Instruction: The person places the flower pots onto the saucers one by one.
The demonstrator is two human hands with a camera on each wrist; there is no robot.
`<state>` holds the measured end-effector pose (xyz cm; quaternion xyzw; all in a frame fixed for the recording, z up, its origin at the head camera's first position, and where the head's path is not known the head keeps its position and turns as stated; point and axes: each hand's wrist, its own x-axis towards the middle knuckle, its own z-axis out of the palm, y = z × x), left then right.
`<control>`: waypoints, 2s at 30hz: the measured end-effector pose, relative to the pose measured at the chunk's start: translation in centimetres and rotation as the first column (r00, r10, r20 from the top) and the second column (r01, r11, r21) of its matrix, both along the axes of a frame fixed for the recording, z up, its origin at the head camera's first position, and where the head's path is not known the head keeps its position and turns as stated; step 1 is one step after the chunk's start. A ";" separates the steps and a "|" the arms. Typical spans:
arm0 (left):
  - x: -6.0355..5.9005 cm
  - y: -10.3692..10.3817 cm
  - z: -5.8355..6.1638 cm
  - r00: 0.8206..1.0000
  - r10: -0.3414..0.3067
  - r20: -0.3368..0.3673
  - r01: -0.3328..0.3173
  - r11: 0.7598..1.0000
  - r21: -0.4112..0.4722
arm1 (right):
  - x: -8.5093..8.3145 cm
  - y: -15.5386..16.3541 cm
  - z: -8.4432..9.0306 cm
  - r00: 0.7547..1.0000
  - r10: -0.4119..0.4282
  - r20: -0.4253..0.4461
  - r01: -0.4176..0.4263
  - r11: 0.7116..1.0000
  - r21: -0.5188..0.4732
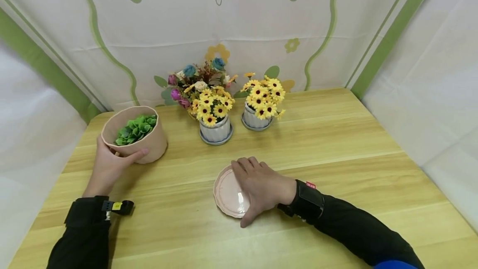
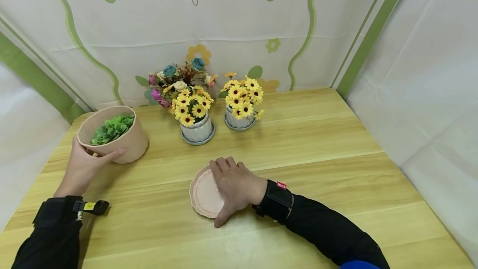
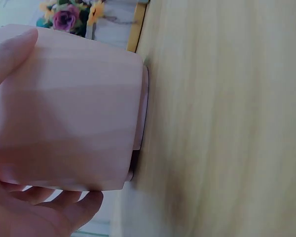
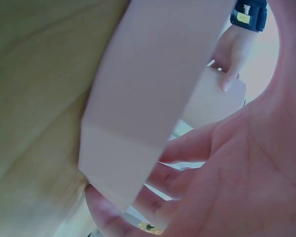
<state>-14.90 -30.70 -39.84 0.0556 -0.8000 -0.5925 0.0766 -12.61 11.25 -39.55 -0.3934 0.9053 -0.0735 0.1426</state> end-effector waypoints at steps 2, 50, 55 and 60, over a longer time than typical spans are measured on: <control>0.2 0.3 0.0 1.000 -0.008 0.000 0.008 1.000 -0.016 | 0.0 0.1 0.0 1.000 0.000 -0.002 0.000 1.000 -0.008; 2.9 7.0 0.6 0.933 -0.358 0.025 0.356 0.914 -0.193 | -0.2 0.1 -0.1 1.000 -0.015 -0.002 0.015 1.000 0.013; 3.1 7.7 0.6 0.925 -0.380 0.017 0.376 0.908 -0.186 | -0.2 0.0 -0.1 1.000 -0.013 -0.024 0.014 1.000 0.013; 3.4 8.3 0.7 0.916 -0.400 0.018 0.397 0.901 -0.175 | -0.2 -0.1 -0.3 0.999 -0.026 -0.035 0.026 1.000 0.008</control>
